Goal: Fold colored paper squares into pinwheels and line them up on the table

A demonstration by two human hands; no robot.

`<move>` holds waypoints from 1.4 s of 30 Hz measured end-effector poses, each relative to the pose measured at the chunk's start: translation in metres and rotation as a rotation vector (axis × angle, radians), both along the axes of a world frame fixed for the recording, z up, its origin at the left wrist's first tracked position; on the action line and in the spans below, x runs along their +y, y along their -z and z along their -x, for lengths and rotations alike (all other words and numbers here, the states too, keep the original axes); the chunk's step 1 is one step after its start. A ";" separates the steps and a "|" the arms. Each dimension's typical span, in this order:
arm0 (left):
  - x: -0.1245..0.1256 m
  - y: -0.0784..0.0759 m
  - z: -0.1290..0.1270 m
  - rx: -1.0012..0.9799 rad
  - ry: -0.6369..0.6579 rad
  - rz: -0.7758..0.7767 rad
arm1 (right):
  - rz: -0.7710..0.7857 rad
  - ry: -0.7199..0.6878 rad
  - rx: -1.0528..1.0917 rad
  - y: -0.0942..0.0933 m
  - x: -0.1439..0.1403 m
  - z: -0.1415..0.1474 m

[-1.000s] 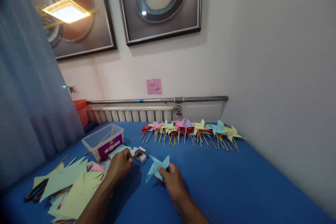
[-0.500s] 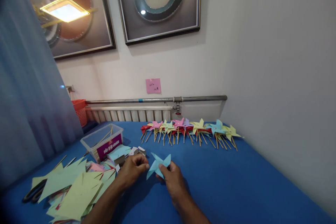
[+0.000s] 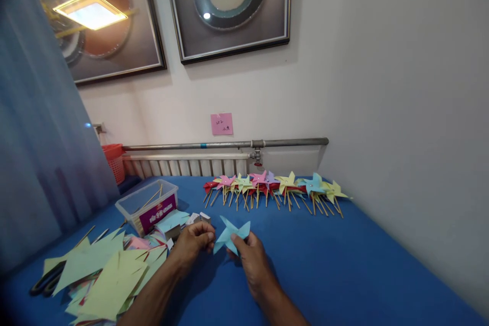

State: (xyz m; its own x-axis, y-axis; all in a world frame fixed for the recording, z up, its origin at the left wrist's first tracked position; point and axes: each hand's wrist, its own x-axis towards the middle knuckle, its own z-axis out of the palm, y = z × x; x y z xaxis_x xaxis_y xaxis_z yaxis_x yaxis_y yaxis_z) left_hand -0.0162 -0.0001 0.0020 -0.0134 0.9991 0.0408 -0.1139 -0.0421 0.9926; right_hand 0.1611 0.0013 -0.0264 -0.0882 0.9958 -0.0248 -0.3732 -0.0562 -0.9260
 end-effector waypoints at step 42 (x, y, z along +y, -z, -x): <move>-0.013 0.007 -0.031 0.123 -0.115 -0.165 | -0.054 0.030 -0.041 0.011 0.006 0.011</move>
